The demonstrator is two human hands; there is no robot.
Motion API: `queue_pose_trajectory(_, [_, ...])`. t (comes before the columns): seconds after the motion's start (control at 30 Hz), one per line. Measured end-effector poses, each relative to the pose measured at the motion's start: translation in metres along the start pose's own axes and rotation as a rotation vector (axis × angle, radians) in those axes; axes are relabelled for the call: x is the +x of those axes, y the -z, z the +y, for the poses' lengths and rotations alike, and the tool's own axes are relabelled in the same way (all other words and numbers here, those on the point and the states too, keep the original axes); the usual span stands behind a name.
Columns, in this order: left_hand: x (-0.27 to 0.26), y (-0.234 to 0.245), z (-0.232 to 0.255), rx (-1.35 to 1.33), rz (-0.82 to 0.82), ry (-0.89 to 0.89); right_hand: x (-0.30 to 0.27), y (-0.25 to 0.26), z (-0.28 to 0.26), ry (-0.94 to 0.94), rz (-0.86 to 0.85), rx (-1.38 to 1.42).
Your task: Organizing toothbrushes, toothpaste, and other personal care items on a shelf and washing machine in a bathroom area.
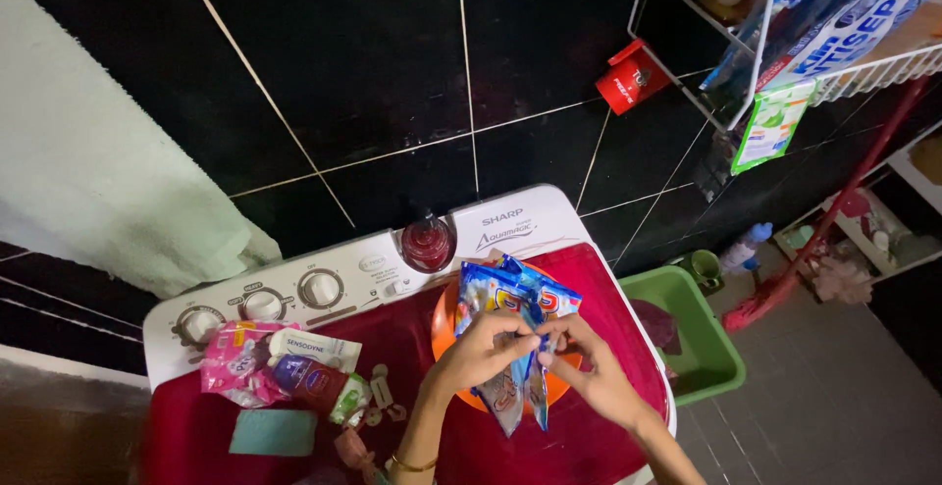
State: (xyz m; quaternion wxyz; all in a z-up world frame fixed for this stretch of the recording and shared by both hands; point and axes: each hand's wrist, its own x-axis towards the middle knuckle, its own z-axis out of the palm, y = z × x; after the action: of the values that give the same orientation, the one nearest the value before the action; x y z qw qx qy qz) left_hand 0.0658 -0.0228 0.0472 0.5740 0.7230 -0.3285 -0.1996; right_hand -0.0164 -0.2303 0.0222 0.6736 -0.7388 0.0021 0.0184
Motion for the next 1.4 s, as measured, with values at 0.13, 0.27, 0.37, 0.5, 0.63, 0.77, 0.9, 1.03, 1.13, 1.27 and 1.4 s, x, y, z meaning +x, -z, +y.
queue_pose_trajectory(0.13, [-0.002, -0.001, -0.003, 0.014, -0.026, 0.011, 0.016, 0.008, -0.009, 0.218, -0.128, -0.198])
queue_pose_trajectory(0.27, [-0.003, 0.001, 0.005, 0.052, -0.048, 0.092, 0.031, 0.015, -0.021, 0.183, -0.359, -0.184])
queue_pose_trajectory(0.37, [-0.003, 0.006, 0.011, 0.059, -0.049, 0.082, 0.041, 0.019, -0.018, 0.109, -0.499, -0.205])
queue_pose_trajectory(0.5, [-0.001, 0.008, 0.016, 0.112, -0.053, 0.036, 0.044, 0.012, -0.006, 0.149, -0.532, -0.217])
queue_pose_trajectory(0.63, [0.000, 0.011, 0.026, 0.345, -0.010, -0.016, 0.043, 0.003, -0.014, 0.066, -0.488, -0.147])
queue_pose_trajectory(0.77, [-0.002, 0.012, 0.007, 0.496, -0.002, -0.073, 0.046, 0.002, 0.009, 0.175, -0.423, -0.261])
queue_pose_trajectory(0.9, [0.000, 0.018, -0.017, 0.399, -0.080, -0.153, 0.055, 0.009, -0.007, 0.230, -0.573, -0.367])
queue_pose_trajectory(1.03, [0.000, 0.021, -0.018, 0.321, -0.252, -0.188, 0.061, 0.015, -0.028, 0.442, -0.794, -0.603])
queue_pose_trajectory(1.13, [0.003, 0.020, -0.005, 0.315, -0.294, -0.215, 0.067, 0.018, -0.015, 0.480, -0.841, -0.570])
queue_pose_trajectory(1.27, [0.002, 0.013, 0.019, 0.413, -0.118, -0.274, 0.069, 0.013, -0.018, 0.348, -0.609, -0.342])
queue_pose_trajectory(1.4, [0.002, 0.012, -0.009, 0.378, 0.030, -0.236, 0.066, 0.003, 0.007, 0.306, -0.513, -0.460])
